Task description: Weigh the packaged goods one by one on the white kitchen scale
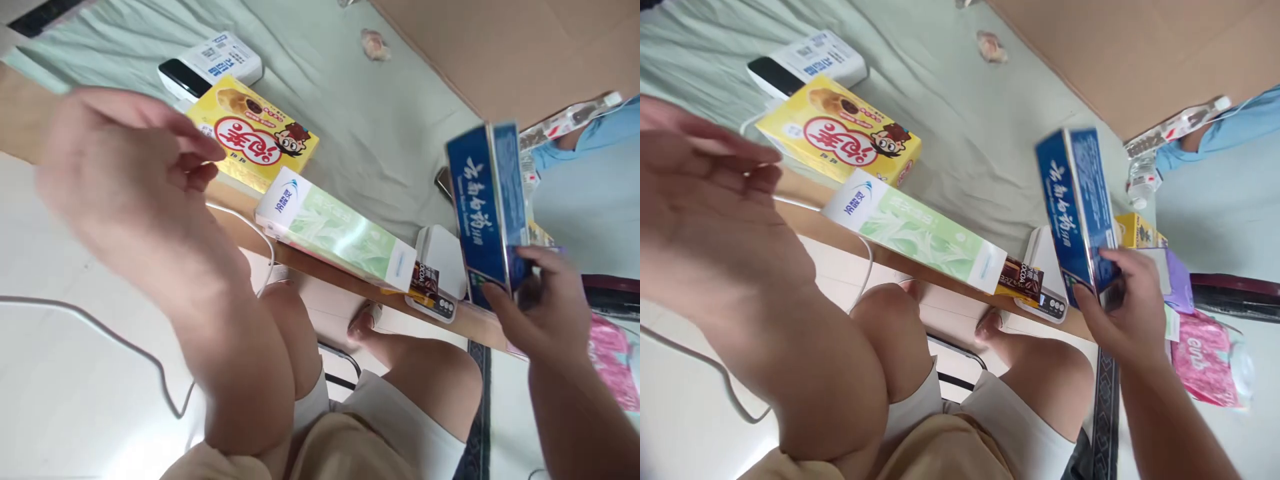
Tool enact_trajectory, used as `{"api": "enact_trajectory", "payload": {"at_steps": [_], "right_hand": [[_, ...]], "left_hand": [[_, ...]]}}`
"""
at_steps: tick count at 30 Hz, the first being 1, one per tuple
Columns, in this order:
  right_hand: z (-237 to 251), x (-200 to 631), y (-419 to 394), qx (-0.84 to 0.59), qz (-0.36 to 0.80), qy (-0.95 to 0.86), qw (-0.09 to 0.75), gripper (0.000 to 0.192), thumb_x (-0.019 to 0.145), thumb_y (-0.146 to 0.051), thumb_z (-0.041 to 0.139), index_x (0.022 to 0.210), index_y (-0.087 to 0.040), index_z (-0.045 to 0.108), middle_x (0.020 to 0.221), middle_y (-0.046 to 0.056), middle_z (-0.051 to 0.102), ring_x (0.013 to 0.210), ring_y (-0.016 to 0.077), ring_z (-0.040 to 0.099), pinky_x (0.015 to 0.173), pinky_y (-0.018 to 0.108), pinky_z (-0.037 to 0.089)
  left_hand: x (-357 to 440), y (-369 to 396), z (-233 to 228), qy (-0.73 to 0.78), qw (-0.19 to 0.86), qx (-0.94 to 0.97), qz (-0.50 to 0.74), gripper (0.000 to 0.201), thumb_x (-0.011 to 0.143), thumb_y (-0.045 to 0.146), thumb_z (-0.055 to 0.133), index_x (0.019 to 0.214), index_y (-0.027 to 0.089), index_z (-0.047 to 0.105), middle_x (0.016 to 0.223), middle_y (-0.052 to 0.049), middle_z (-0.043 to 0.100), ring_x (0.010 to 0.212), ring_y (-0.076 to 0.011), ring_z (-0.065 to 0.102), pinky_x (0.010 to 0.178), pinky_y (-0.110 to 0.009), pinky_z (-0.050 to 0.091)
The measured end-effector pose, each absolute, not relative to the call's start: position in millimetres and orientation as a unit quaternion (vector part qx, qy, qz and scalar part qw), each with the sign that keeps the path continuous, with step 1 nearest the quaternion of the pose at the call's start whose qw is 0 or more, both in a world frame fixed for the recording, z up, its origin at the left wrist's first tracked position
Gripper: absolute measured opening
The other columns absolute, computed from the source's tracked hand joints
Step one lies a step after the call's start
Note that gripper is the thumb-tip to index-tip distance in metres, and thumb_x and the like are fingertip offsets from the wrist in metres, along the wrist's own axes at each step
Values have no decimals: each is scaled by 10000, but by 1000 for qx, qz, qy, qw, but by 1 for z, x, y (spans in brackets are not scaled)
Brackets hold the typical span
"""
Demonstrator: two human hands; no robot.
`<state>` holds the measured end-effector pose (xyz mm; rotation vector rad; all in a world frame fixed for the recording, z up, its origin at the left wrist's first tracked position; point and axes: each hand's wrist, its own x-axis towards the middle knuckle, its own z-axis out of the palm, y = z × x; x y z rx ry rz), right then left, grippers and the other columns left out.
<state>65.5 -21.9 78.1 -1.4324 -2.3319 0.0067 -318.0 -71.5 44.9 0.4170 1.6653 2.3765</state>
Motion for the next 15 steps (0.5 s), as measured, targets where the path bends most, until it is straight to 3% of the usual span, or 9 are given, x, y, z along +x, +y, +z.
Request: {"api": "enact_trajectory", "payload": {"at_steps": [2, 4, 7, 11, 15], "right_hand": [[86, 39, 6, -412, -14, -897, 157, 494, 875, -414, 714, 1356, -337, 630, 1295, 181, 639, 1271, 384, 630, 1002, 577, 561], [81, 14, 33, -309, -17, -942, 130, 453, 874, -386, 719, 1319, -316, 668, 1273, 176, 652, 1218, 363, 644, 999, 563, 559], [62, -9, 62, -217, 6, -972, 92, 404, 877, -355, 710, 1277, -295, 707, 1249, 152, 671, 1132, 332, 660, 935, 541, 579], [44, -17, 81, -205, 53, -976, 43, 371, 919, -393, 648, 1264, -279, 724, 1261, 139, 680, 1115, 320, 672, 925, 542, 601], [41, -20, 95, -223, 108, -969, 8, 409, 910, -461, 676, 1274, -281, 733, 1324, 139, 673, 1178, 324, 670, 982, 555, 600]], "left_hand": [[-322, -66, 40, 568, 199, 113, 791, 75, 709, 142, 509, 718, 202, 554, 719, -12, 589, 778, -164, 662, 776, -348, 515], [-323, -64, 38, 588, 285, 91, 752, 99, 783, 174, 555, 741, 184, 644, 831, -38, 703, 897, -196, 710, 905, -383, 521], [-321, -67, 39, 557, 356, 106, 743, 170, 876, 252, 598, 778, 188, 722, 951, -57, 756, 1035, -247, 711, 1006, -419, 509], [-322, -71, 44, 522, 449, 60, 723, 270, 924, 321, 568, 790, 194, 764, 982, -94, 768, 1065, -286, 724, 996, -427, 545], [-326, -72, 38, 509, 528, 87, 674, 340, 928, 485, 625, 874, 205, 809, 996, -100, 767, 1039, -316, 737, 850, -415, 602]]}}
